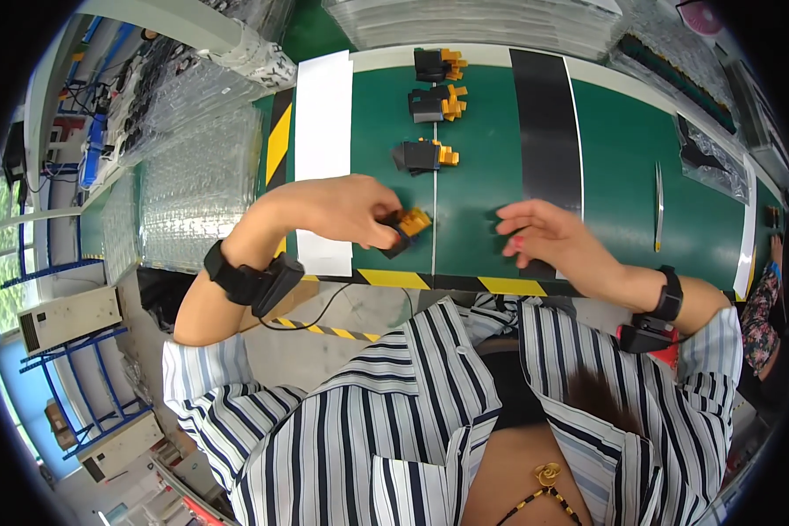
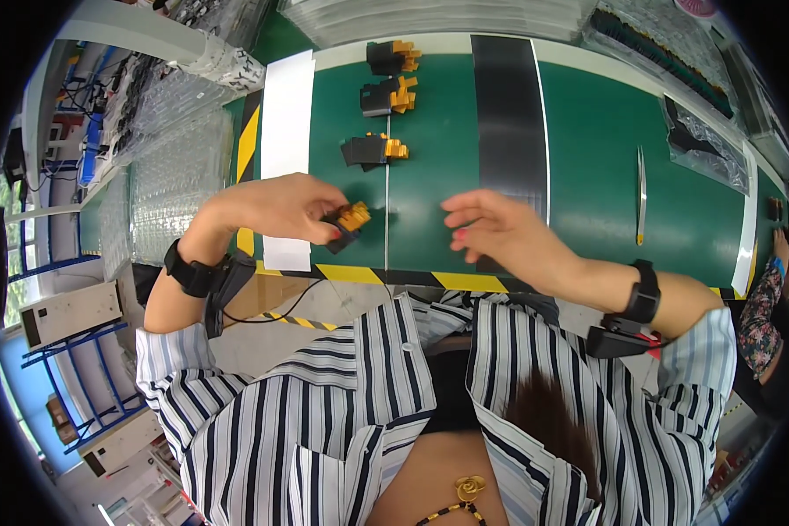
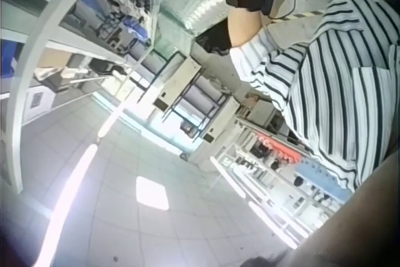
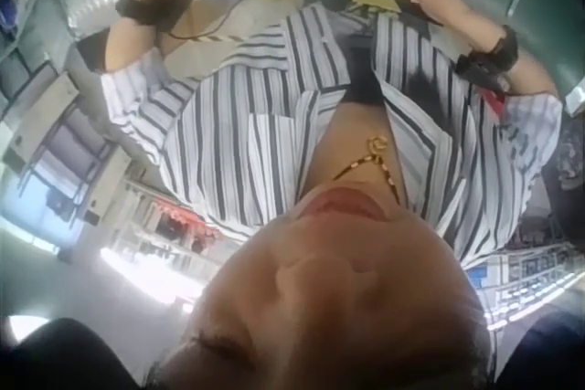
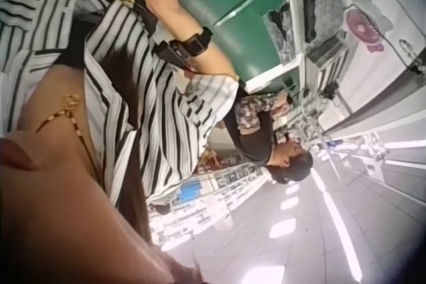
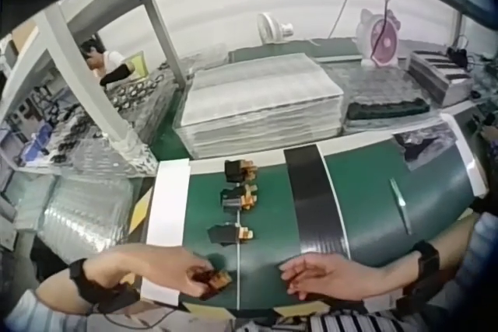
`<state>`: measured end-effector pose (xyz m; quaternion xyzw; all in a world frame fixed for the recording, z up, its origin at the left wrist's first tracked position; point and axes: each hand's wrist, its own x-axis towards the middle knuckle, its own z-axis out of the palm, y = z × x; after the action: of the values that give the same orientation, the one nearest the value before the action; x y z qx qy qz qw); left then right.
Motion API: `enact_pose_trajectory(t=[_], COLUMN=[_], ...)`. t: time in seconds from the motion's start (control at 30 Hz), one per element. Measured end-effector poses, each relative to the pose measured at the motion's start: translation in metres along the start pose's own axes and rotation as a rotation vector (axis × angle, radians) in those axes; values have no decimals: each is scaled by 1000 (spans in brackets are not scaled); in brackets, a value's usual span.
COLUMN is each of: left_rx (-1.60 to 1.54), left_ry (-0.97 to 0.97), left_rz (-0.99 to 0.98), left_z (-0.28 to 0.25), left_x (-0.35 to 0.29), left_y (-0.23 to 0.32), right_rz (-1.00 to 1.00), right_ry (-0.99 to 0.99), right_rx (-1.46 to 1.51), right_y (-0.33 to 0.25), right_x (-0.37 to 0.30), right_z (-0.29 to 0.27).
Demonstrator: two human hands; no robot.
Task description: Manually assemble small electronic components at a production station.
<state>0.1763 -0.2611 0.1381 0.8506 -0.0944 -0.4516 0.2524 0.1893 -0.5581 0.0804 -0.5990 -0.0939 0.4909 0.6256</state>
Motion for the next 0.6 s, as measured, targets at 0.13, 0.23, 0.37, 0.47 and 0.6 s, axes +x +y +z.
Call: enact_pose_trajectory(t=[0.13, 0.23, 0.37, 0.47, 0.6], left_rx=[97, 86, 49, 13, -128], left_ry=[-99, -125, -168, -189, 10], left_rz=[46, 69, 100, 107, 192], left_z=[6, 8, 5, 4, 17], left_x=[34, 42, 48, 50, 45], left_y=[7, 7, 9, 8, -7], right_rz=[11, 44, 81, 71, 120], right_ry=[-9, 45, 72, 49, 100], right_rx=[106, 187, 256, 213, 244], right_y=[15, 14, 8, 10, 6], right_x=[30, 43, 49, 54, 58], right_z=[29, 48, 56, 54, 55])
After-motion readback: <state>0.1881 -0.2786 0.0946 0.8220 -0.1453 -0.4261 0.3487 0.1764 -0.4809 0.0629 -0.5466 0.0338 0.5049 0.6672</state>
